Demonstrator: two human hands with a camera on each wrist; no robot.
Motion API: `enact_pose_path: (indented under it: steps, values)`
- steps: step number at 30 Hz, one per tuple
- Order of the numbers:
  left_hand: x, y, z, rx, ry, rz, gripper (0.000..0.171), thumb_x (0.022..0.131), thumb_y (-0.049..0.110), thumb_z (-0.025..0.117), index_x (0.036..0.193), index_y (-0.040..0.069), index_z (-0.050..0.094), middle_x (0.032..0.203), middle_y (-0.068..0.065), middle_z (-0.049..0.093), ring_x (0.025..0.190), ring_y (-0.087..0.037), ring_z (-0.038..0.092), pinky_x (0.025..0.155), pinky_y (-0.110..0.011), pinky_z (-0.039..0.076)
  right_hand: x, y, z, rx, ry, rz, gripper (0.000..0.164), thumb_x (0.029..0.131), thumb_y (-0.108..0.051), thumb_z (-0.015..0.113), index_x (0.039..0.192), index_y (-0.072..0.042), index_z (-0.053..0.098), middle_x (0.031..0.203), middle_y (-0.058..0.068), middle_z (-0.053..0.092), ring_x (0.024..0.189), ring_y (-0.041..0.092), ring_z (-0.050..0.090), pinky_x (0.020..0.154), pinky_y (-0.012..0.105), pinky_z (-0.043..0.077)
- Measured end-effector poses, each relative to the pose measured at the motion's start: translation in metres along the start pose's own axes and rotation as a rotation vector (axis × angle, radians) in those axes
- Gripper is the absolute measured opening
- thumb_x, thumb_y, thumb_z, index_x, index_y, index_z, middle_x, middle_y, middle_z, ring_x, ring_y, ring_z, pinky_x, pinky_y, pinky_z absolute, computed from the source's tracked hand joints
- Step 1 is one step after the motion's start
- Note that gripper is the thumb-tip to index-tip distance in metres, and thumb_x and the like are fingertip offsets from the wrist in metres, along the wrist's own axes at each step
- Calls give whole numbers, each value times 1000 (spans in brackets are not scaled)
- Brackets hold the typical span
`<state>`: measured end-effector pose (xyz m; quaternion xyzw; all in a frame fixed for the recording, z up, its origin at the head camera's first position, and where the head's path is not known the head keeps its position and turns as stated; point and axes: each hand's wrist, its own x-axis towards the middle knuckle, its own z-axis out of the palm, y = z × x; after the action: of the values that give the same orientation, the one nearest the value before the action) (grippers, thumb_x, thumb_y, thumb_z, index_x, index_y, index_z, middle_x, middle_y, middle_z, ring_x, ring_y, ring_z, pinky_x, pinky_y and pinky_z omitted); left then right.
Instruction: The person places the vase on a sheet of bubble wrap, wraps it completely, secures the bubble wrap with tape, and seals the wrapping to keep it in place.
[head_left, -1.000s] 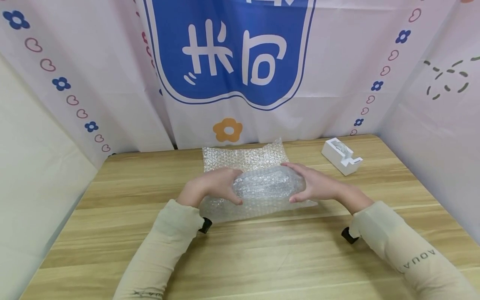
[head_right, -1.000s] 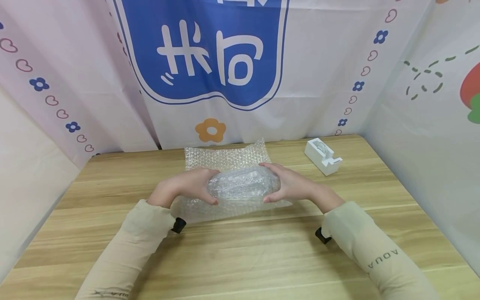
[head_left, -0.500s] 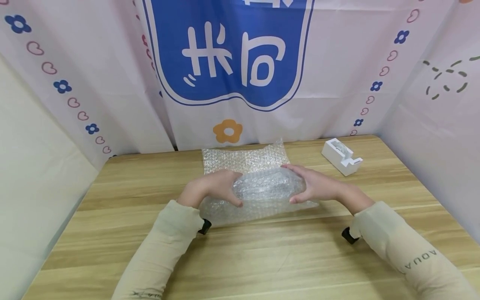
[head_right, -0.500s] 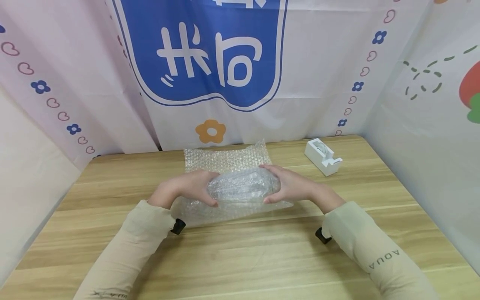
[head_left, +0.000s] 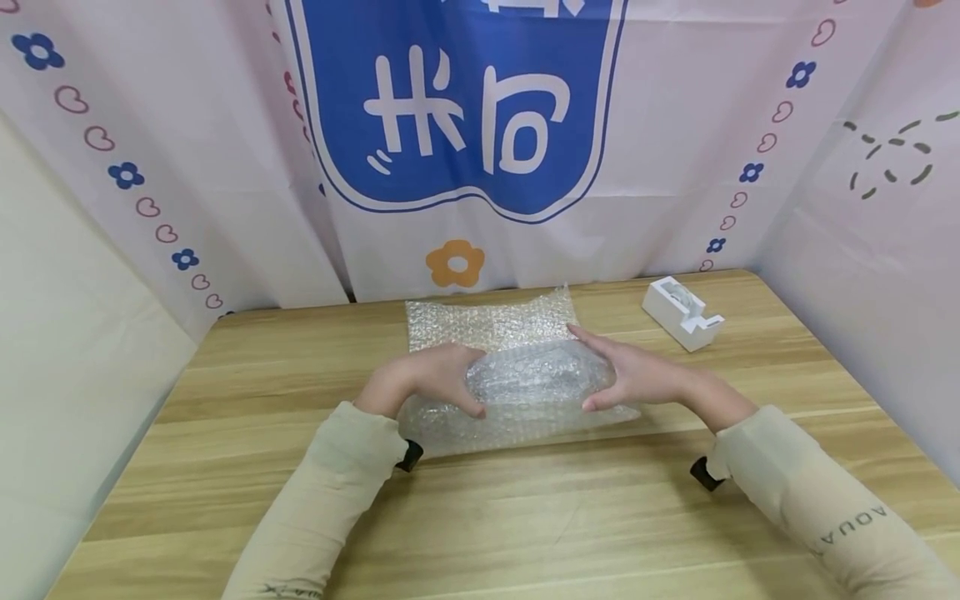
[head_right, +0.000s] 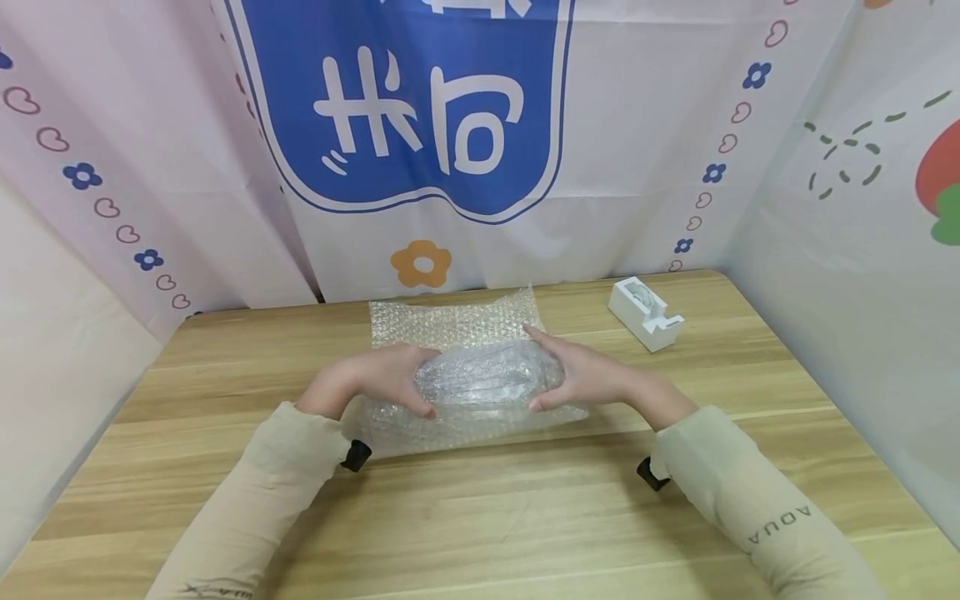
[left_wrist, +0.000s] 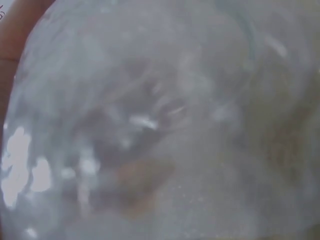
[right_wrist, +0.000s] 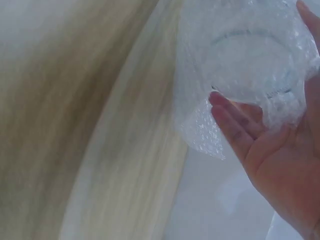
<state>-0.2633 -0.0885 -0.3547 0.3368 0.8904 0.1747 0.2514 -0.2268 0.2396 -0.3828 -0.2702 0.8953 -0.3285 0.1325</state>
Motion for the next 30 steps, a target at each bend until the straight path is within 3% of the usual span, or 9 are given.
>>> enact_pose_path:
  steps: [4, 8, 12, 15, 17, 20, 23, 26, 30]
  values:
    - [0, -1, 1, -11, 3, -5, 99, 80, 33, 85, 156, -5, 34, 158, -19, 41, 143, -35, 41, 117, -47, 35, -3, 2, -5, 22, -4, -28, 121, 81, -37, 87, 166, -10, 4, 164, 26, 24, 145, 50, 29, 116, 65, 24]
    - [1, -1, 2, -19, 3, -6, 99, 81, 33, 85, 156, -5, 34, 158, -19, 41, 144, -35, 40, 117, -47, 35, -9, 4, -13, 38, 46, -92, 117, 82, -28, 88, 165, -10, 9, 163, 23, 27, 143, 50, 34, 113, 69, 28]
    - [2, -2, 2, -20, 11, -5, 98, 81, 33, 85, 156, -4, 34, 158, -18, 41, 144, -34, 41, 117, -46, 35, -19, -2, -22, -1, 191, -140, 91, 88, -20, 83, 161, -10, 30, 161, 17, 37, 139, 43, 43, 110, 69, 32]
    - [2, -3, 1, -19, 8, -7, 99, 81, 33, 85, 157, -4, 34, 158, -18, 41, 144, -34, 41, 117, -46, 35, -24, -12, -21, -96, 308, -215, 71, 89, -15, 80, 152, -6, 47, 152, 14, 50, 136, 39, 48, 109, 65, 37]
    - [2, -3, 1, -23, 4, -9, 99, 81, 34, 85, 157, -4, 33, 158, -19, 40, 144, -34, 40, 117, -47, 34, -23, -18, -16, -173, 344, -274, 67, 88, -14, 80, 147, -3, 51, 148, 16, 54, 135, 39, 49, 109, 62, 39]
    - [2, -4, 1, -28, -1, -11, 100, 81, 34, 85, 157, -4, 32, 159, -19, 39, 144, -35, 40, 118, -47, 34, -20, -28, -5, -291, 301, -277, 79, 87, -29, 82, 151, -3, 45, 151, 19, 49, 138, 40, 46, 111, 61, 37]
    - [3, -6, 0, -31, -4, -14, 101, 81, 34, 85, 157, -5, 32, 159, -19, 38, 145, -35, 39, 118, -47, 33, -13, -34, 4, -358, 208, -205, 102, 82, -47, 85, 159, -4, 33, 158, 21, 39, 142, 42, 40, 115, 59, 34]
    - [3, -7, 0, -35, -9, -13, 100, 81, 34, 84, 157, -5, 31, 160, -18, 38, 145, -35, 39, 118, -47, 33, -5, -33, 9, -352, 150, -145, 119, 74, -52, 89, 160, -1, 25, 161, 23, 33, 144, 43, 37, 116, 57, 31]
    - [4, -7, 0, -33, -12, 0, 100, 81, 34, 84, 157, -5, 32, 160, -19, 37, 145, -35, 38, 118, -47, 33, 1, -27, 13, -264, 114, -96, 128, 67, -49, 94, 160, 1, 22, 163, 23, 28, 147, 42, 32, 118, 56, 29]
